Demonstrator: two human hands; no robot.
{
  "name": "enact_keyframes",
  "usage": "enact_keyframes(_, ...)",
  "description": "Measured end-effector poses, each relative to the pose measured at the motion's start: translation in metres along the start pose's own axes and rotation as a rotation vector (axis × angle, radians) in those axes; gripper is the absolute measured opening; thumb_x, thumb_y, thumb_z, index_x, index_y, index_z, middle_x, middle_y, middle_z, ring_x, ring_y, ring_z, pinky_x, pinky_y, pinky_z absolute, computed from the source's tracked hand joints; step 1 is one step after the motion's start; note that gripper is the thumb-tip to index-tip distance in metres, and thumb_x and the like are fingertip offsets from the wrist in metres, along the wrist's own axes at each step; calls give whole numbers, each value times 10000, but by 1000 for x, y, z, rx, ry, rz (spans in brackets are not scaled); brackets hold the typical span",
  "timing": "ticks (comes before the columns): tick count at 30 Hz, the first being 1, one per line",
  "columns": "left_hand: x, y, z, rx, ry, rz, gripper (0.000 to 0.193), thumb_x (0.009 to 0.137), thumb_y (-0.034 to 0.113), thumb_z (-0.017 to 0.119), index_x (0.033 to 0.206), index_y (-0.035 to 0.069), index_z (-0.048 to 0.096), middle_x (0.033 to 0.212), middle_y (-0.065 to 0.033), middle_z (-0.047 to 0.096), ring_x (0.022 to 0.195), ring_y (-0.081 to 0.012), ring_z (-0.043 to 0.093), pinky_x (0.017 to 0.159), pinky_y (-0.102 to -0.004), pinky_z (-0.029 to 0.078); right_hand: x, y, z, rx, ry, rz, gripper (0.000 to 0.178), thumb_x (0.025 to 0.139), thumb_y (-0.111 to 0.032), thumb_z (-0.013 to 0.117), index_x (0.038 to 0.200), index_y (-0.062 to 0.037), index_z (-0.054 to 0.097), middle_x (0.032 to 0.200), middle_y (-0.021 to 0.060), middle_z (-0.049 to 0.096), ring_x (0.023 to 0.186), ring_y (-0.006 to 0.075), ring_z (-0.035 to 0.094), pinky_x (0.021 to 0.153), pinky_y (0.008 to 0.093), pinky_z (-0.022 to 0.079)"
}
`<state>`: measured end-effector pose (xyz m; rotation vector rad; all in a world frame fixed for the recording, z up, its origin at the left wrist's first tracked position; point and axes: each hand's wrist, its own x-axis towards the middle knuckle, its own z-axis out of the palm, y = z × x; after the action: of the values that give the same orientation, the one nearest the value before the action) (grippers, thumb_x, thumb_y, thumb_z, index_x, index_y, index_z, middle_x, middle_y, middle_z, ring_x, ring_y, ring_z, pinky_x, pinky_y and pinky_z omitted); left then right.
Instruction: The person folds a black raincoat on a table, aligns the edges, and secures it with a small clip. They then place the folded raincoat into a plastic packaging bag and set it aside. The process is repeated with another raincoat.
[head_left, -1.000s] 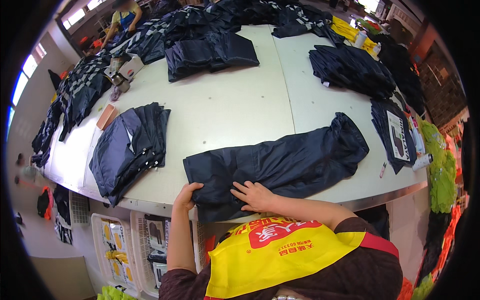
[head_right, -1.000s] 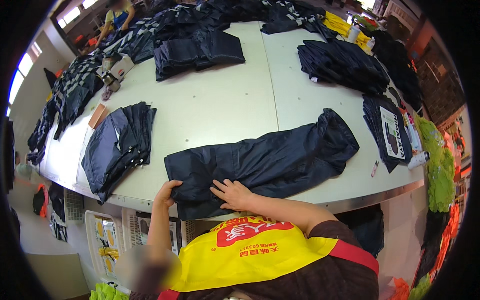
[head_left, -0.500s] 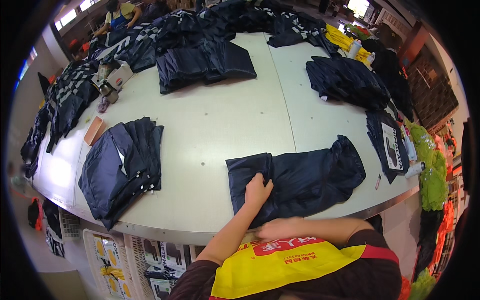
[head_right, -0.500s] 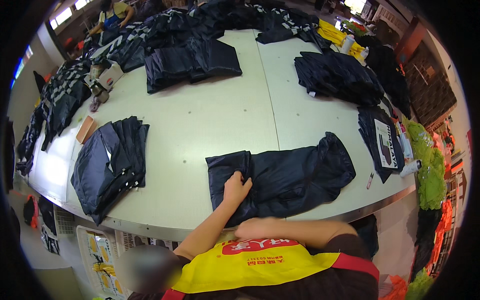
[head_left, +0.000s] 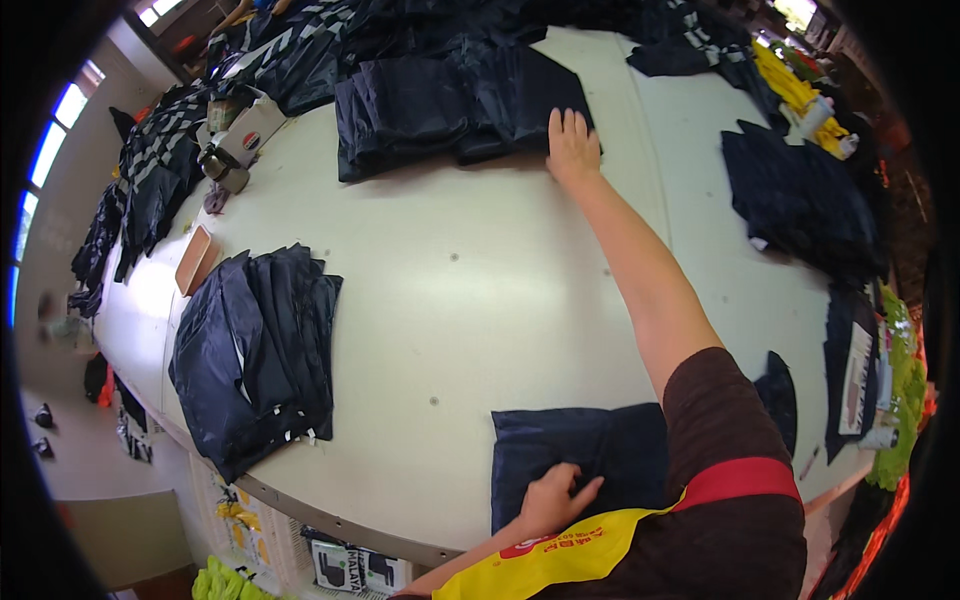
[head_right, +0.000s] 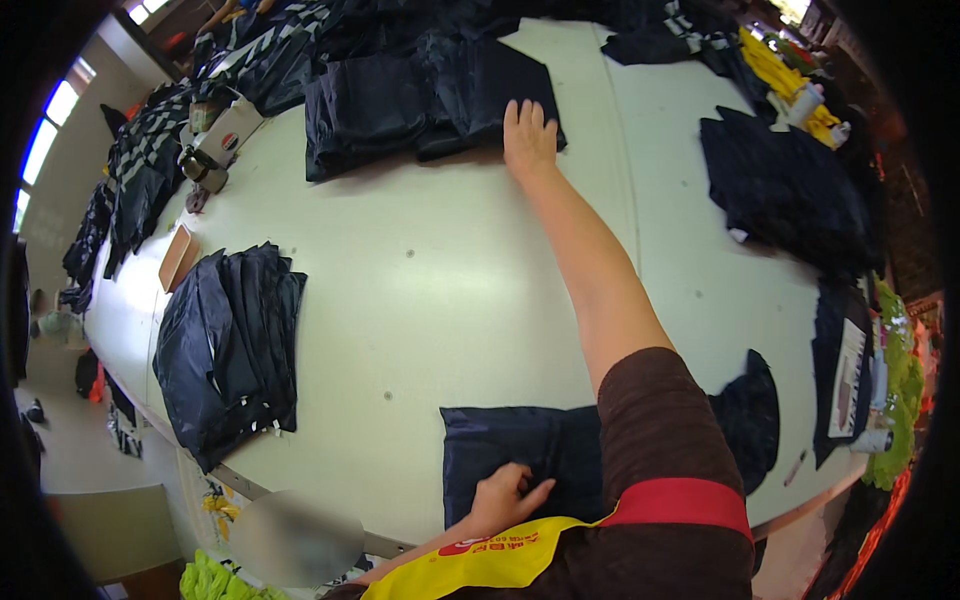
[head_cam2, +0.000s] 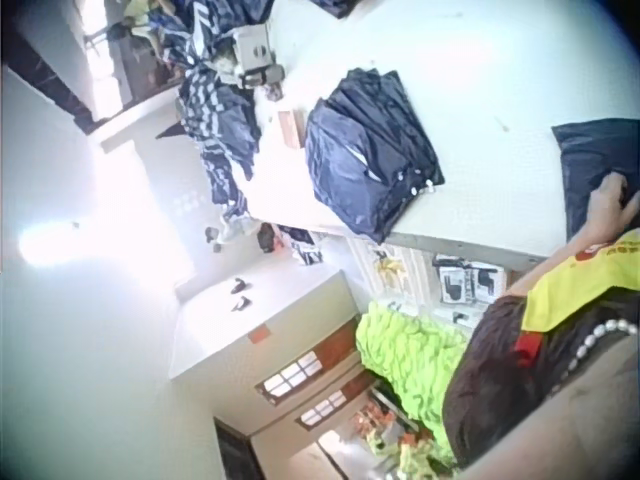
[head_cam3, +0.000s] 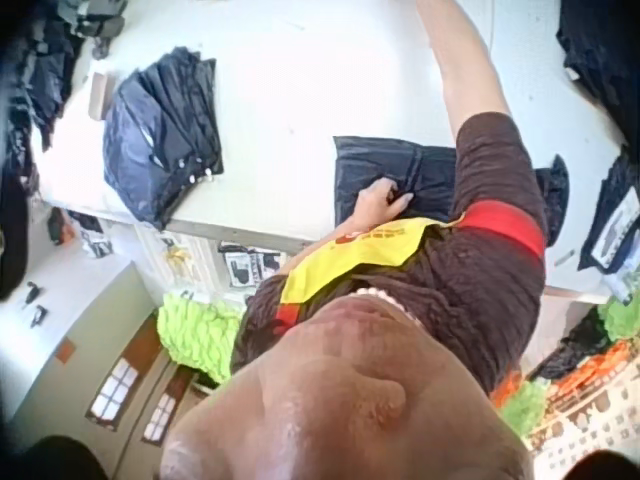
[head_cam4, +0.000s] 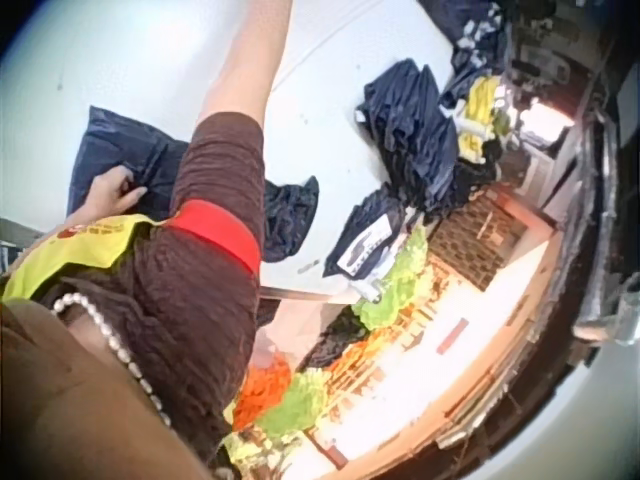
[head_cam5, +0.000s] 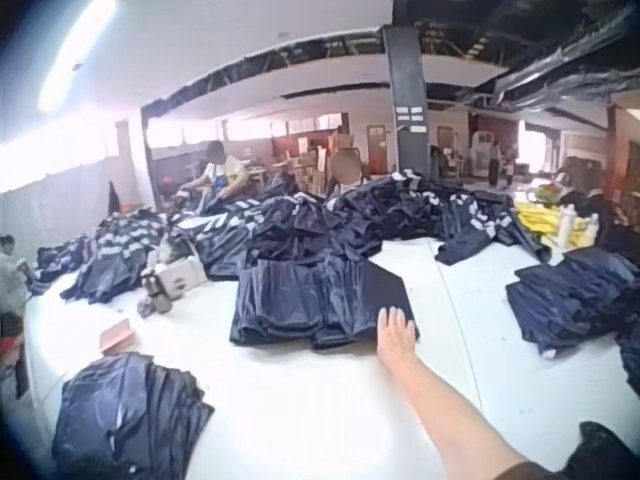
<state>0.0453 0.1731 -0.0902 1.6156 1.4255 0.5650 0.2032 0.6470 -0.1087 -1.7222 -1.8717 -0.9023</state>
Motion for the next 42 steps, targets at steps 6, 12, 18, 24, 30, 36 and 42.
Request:
enact_keyframes(6,5,-6,8,3,70,83,334,709,300,791,795,42,597,677,-78,601,532,-184,601,481,-278,495,-11,8,-8,76,-174,-257,82,730,-42,579,802,-42,619,698,115,645,613,229,659,492,316,511)
enact_keyframes(12,11,7,9,18,135,95,315,710,275,788,774,43,585,627,-87,569,501,-204,571,457,-294,460,-109,27,-187,570,-882,-373,405,730,-241,672,1008,39,578,926,211,631,889,351,631,765,439,511)
enact_keyframes(18,6,14,11,-14,155,98,303,721,234,777,779,17,574,563,-86,528,489,-201,542,476,-294,435,-175,174,-228,595,-687,286,875,679,-448,749,1351,-17,391,1439,226,295,1340,355,280,1082,411,256)
enact_keyframes(24,-1,18,14,79,172,125,309,736,266,748,772,19,567,542,-84,511,472,-214,522,475,-309,426,-267,220,-277,887,-1002,829,1161,573,-478,797,1444,-7,189,1442,260,279,1344,337,294,1085,379,271)
enact_keyframes(30,6,6,12,151,119,184,344,756,332,720,779,33,550,544,-76,542,487,-225,554,488,-335,440,-270,208,-266,1034,-1101,941,902,575,-317,827,1292,57,425,1234,212,529,1120,307,527,961,363,411)
enact_keyframes(36,-43,37,22,496,-4,182,917,683,533,716,1303,-61,394,1082,-234,500,991,-367,526,822,-408,467,-247,192,-287,1163,-898,861,697,623,-209,797,1192,76,514,1074,168,623,944,252,604,850,344,472)
enact_keyframes(42,-84,38,56,1029,159,381,807,706,484,679,1282,-33,449,1251,-205,464,1042,-265,453,881,-362,360,-184,176,-420,1515,-701,511,454,720,-68,703,1145,10,564,966,68,649,812,149,631,746,263,508)
